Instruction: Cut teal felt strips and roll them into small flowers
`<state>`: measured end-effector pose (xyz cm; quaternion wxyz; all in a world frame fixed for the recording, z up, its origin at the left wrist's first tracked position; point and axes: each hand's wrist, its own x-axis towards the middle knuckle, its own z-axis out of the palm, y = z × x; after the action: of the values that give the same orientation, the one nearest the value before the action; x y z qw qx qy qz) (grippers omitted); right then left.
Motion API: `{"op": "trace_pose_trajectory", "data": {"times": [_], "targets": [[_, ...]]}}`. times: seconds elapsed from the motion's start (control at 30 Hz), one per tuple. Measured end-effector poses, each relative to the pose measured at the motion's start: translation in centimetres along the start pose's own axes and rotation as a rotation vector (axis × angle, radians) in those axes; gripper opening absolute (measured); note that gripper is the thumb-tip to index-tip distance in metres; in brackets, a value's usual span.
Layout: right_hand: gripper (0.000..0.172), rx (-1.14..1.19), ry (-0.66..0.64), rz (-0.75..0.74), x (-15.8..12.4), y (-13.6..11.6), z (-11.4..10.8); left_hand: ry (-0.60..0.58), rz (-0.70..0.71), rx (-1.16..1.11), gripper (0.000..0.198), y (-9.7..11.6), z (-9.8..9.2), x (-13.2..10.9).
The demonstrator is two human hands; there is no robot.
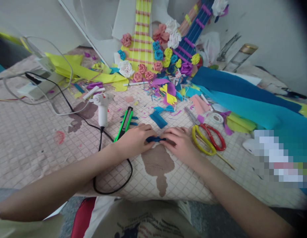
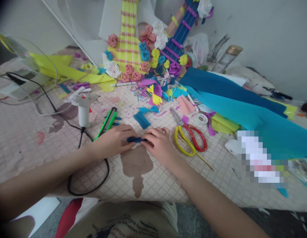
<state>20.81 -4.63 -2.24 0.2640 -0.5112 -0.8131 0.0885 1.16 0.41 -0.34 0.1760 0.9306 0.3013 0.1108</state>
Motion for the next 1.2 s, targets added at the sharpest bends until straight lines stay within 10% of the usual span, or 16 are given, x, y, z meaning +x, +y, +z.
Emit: {"op": "trace_pose_trajectory", "data": {"times": [1.2], "targets": [[0.005,0.085,-0.006,-0.031,-0.12,0.16,0.02,-0.02,0.044,0.012,0.009,0.02,-0.22,-0.23]]}}
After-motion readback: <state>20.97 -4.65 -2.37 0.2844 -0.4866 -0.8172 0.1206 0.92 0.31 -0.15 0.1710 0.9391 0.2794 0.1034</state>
